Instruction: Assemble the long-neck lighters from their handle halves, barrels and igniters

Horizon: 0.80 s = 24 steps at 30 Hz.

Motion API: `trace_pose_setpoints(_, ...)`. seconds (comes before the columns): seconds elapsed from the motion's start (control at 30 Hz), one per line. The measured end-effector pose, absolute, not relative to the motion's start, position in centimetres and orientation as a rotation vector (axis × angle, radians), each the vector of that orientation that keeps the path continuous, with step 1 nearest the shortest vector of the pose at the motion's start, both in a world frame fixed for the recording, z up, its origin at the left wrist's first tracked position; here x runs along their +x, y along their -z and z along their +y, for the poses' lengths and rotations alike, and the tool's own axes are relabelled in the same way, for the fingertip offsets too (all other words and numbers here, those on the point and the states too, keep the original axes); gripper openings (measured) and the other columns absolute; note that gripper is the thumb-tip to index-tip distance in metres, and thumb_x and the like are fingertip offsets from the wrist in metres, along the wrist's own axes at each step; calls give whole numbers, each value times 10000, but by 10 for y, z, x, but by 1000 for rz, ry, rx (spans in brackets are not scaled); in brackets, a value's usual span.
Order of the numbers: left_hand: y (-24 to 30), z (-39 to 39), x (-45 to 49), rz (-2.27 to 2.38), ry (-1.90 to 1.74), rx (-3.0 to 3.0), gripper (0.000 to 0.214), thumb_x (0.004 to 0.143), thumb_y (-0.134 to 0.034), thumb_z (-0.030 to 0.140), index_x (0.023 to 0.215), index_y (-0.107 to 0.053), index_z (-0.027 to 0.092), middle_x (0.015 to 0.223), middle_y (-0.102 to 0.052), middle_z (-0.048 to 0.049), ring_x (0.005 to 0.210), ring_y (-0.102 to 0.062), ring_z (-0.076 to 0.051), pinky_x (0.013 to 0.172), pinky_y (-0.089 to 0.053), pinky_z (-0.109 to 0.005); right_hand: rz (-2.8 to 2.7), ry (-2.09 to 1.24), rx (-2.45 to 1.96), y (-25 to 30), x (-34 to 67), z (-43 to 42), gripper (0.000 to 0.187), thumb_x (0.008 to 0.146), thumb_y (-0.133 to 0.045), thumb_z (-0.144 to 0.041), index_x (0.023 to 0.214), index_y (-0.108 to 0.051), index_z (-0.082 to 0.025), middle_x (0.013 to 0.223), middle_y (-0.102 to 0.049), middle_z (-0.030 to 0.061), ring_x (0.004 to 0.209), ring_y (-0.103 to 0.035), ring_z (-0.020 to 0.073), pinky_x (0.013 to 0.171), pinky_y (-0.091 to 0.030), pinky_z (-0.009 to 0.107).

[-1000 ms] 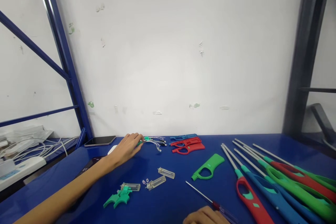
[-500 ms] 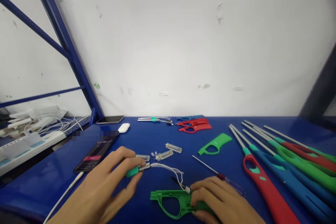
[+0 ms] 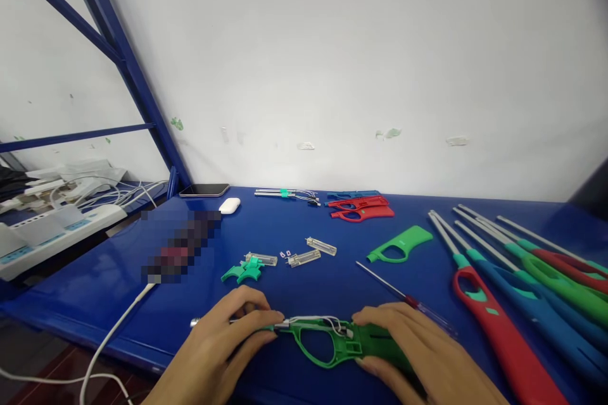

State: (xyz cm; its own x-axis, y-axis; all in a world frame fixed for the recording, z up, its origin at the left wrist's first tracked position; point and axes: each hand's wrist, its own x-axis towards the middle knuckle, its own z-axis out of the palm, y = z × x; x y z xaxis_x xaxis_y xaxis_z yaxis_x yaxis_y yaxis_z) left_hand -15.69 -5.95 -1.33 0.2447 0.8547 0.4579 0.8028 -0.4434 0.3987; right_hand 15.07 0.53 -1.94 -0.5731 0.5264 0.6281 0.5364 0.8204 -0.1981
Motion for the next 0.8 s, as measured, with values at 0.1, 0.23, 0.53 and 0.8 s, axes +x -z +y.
trace_pose_setpoints(0.1,14,-61,-158,1608,-1005,2406,241,1068,-580,186,1169,-746,328,1081,-676,2,913,-717,-119,796,-544,-160,-2298,88,-748,16,147,7,280,1155,-337,-399,1219,-598,-320,1032,-821,-57,925,-806,130,767,-639,220)
trace_pose_setpoints(0.23,10,-63,-155,1578,-1027,2384,262,1052,-599,173,1213,-739,326,1106,-683,2,937,-719,-113,821,-554,-152,-2351,72,-756,15,150,7,336,1161,-305,-395,1262,-613,-309,1098,-828,-44,990,-803,137,806,-643,225)
trace_pose_setpoints(0.53,-3,-64,-143,1636,-1379,2302,198,1013,-681,212,1126,-764,353,1071,-730,39,965,-744,-110,886,-569,-125,-2400,51,-760,19,156,5,340,1117,-416,-323,1384,-617,-259,1200,-820,4,1046,-805,198,835,-674,285)
trace_pose_setpoints(0.8,5,-61,-142,1581,-1166,2431,262,1034,-615,155,1188,-765,305,1074,-702,-8,886,-740,-110,799,-588,-144,-2434,4,-709,17,158,4,271,1032,-548,-253,1232,-713,-331,1240,-806,-7,1091,-792,220,888,-665,309)
